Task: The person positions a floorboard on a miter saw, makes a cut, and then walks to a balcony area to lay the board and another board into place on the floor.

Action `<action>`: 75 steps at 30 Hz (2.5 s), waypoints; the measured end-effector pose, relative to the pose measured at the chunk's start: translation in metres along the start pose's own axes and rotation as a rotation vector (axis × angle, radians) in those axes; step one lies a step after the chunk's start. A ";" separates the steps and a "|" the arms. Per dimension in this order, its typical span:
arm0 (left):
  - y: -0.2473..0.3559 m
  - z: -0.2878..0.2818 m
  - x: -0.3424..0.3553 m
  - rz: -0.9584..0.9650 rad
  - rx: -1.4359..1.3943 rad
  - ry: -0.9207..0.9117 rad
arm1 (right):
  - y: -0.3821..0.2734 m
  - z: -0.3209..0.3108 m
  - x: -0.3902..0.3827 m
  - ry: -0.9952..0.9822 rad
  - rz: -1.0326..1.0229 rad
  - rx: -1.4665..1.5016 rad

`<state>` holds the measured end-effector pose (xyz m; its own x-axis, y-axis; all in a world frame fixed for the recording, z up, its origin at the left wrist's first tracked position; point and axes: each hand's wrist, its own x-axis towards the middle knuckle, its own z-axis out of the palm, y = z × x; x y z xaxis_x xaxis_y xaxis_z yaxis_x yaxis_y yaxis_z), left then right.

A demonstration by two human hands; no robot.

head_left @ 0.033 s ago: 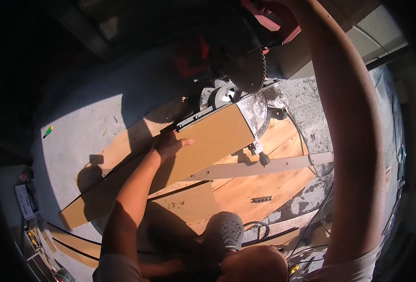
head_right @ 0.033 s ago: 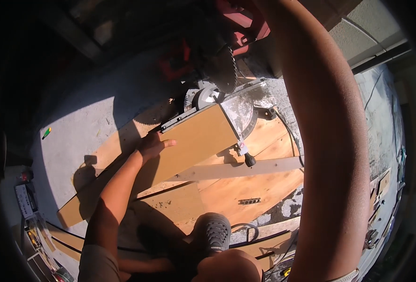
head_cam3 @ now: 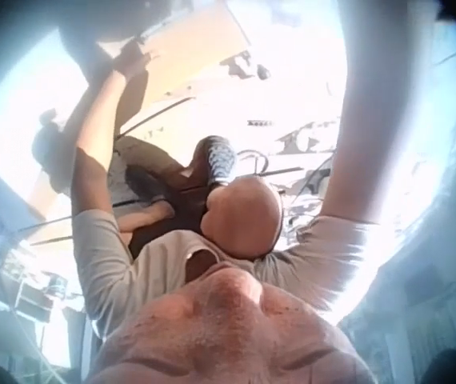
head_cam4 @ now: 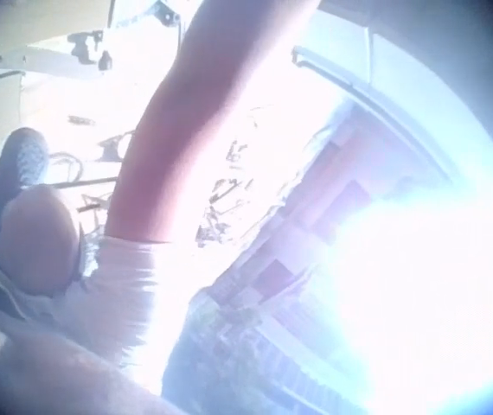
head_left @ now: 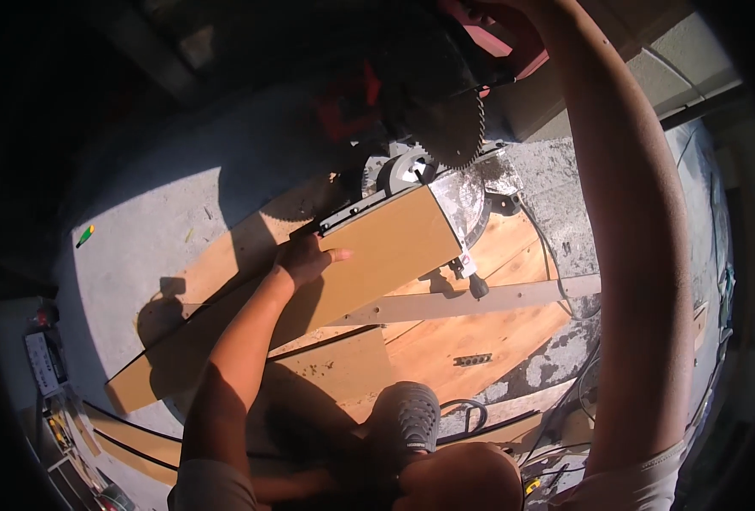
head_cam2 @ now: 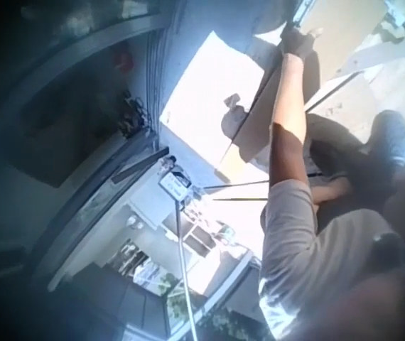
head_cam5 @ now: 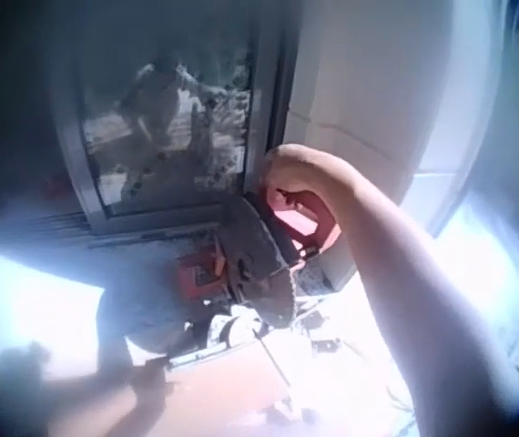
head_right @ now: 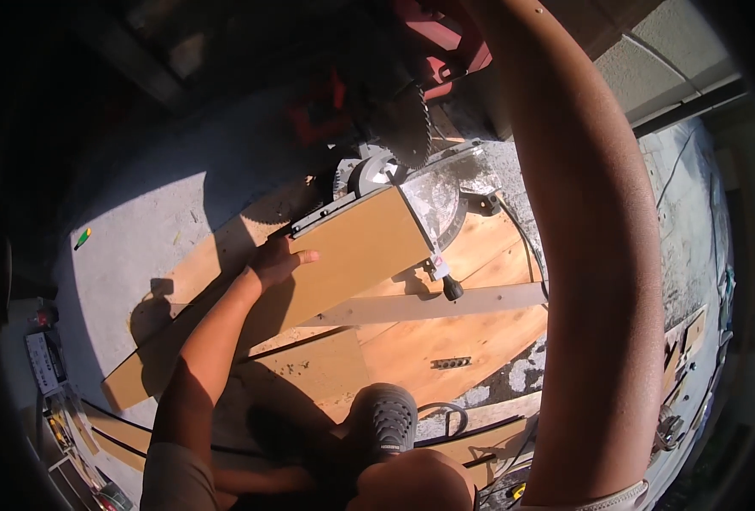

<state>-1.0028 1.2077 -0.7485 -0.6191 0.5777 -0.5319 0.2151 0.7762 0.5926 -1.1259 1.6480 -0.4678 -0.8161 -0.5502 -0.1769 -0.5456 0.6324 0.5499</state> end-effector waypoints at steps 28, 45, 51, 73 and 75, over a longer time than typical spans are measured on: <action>-0.014 -0.005 -0.012 -0.159 0.235 0.030 | -0.325 -0.002 -0.173 0.854 1.111 1.385; -0.019 -0.002 -0.016 -0.284 0.110 0.040 | -0.307 -0.017 -0.162 0.831 1.046 1.569; -0.005 0.010 -0.018 -0.371 0.125 0.089 | -0.278 -0.027 -0.168 0.733 0.879 1.651; -0.017 0.002 -0.023 -0.257 0.071 0.112 | -0.217 -0.050 -0.125 0.685 0.920 1.707; -0.018 -0.003 -0.022 -0.245 0.133 -0.014 | -0.216 -0.052 -0.127 0.654 0.902 1.740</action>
<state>-0.9957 1.1805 -0.7458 -0.6544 0.3718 -0.6585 0.1582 0.9188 0.3615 -0.8950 1.5529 -0.5216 -0.9405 0.3213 0.1105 -0.0086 0.3027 -0.9531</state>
